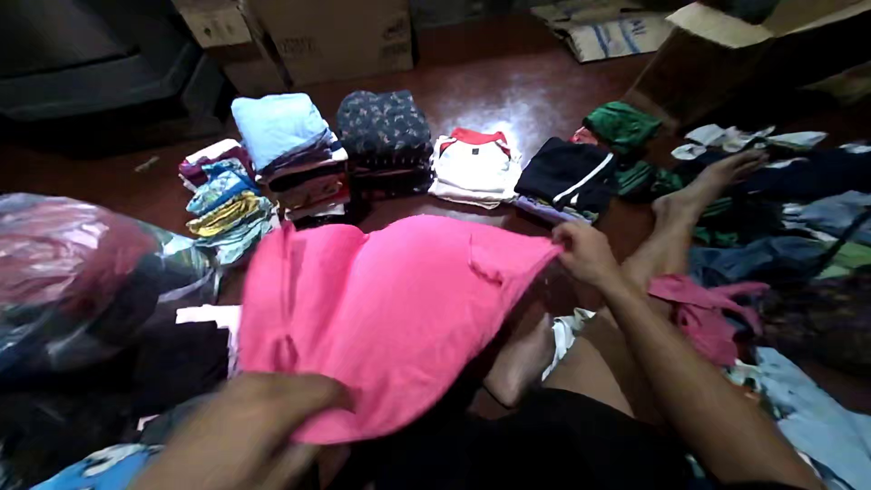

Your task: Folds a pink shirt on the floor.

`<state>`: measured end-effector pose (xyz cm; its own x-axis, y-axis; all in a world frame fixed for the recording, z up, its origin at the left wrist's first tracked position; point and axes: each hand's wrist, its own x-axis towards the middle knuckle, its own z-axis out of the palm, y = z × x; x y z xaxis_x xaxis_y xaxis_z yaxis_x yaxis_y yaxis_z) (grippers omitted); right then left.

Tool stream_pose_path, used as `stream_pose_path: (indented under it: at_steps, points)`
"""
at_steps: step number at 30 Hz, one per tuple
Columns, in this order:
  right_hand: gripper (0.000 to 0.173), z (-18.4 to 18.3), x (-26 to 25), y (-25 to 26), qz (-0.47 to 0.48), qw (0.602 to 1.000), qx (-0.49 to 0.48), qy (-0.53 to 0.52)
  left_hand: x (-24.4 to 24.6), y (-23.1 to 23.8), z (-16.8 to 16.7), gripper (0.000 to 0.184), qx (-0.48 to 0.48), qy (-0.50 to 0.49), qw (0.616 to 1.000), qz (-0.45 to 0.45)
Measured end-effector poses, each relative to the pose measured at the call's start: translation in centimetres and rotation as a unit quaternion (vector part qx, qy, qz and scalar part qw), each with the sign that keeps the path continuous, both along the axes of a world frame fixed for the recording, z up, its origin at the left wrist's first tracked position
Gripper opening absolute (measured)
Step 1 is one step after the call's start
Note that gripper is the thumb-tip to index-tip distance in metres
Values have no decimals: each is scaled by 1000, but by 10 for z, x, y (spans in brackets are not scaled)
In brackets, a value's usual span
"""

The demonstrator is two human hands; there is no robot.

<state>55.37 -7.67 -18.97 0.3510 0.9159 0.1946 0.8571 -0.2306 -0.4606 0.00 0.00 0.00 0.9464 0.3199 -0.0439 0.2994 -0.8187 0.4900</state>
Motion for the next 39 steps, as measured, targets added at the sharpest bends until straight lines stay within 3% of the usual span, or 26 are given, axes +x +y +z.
stream_pose_path:
  at_steps: [2, 4, 6, 8, 11, 13, 15, 16, 18, 19, 21, 23, 24, 26, 28, 30, 32, 34, 37, 39]
  points:
    - [28, -45, -9, -10, -21, 989, -149, 7, 36, -48, -64, 21, -69, 149, 986, -43]
    - [42, -68, -23, -20, -12, 962, -271, 44, 60, -83, -112, 33, -187, 293, 934, -86]
    - [45, -79, -35, -27, 19, 941, -328, 77, 58, -102, -156, 36, -269, 303, 906, -120]
    - [40, -85, -45, -27, 52, 941, -323, 90, 53, -99, -173, 41, -305, 280, 903, -113]
    - [41, -97, -52, -19, 61, 952, -278, 110, 48, -72, -173, 49, -305, 207, 929, -20]
    - [54, -115, -55, -10, 60, 960, -254, 105, 41, -45, -160, 46, -287, 161, 939, 104]
    - [70, -140, -57, -7, 67, 963, -251, 77, 28, -18, -160, 41, -193, 98, 936, 278]
    - [67, -150, -57, -8, 72, 965, -247, 59, 19, -7, -170, 39, -115, 70, 922, 362]
    - [39, -160, -54, -14, 79, 971, -222, 38, -1, 6, -202, 42, -25, 4, 872, 489]
    - [28, -158, -50, -15, 81, 975, -206, 39, -8, 5, -222, 46, -31, -39, 841, 539]
    - [20, -143, -41, -17, 93, 980, -158, 78, -17, -8, -258, 59, -156, -114, 758, 623]
    - [17, -122, -24, -21, 126, 967, -185, 124, -17, -25, -280, 59, -360, -197, 626, 663]
    - [16, -110, -14, -25, 150, 948, -256, 114, -15, -30, -283, 62, -445, -229, 562, 658]
    - [26, -83, -6, -22, 143, 885, -441, 44, -17, -37, -289, 71, -526, -257, 496, 642]
    - [39, -58, -17, 0, 80, 870, -486, 13, -23, -37, -295, 70, -541, -259, 478, 642]
    - [37, -52, -27, 40, 39, 918, -391, 46, -28, -31, -298, 65, -544, -253, 478, 642]
    - [28, -83, -34, 88, 48, 956, -275, 90, -36, -30, -304, 58, -541, -265, 459, 653]
    - [32, -116, -42, 134, 44, 971, -190, 141, -44, -27, -310, 42, -509, -312, 458, 658]
    - [54, -141, -60, 177, -26, 973, -183, 139, -53, -22, -311, 40, -467, -373, 477, 644]
    - [42, -148, -72, 190, -43, 971, -203, 119, -59, -19, -302, 40, -468, -416, 455, 633]
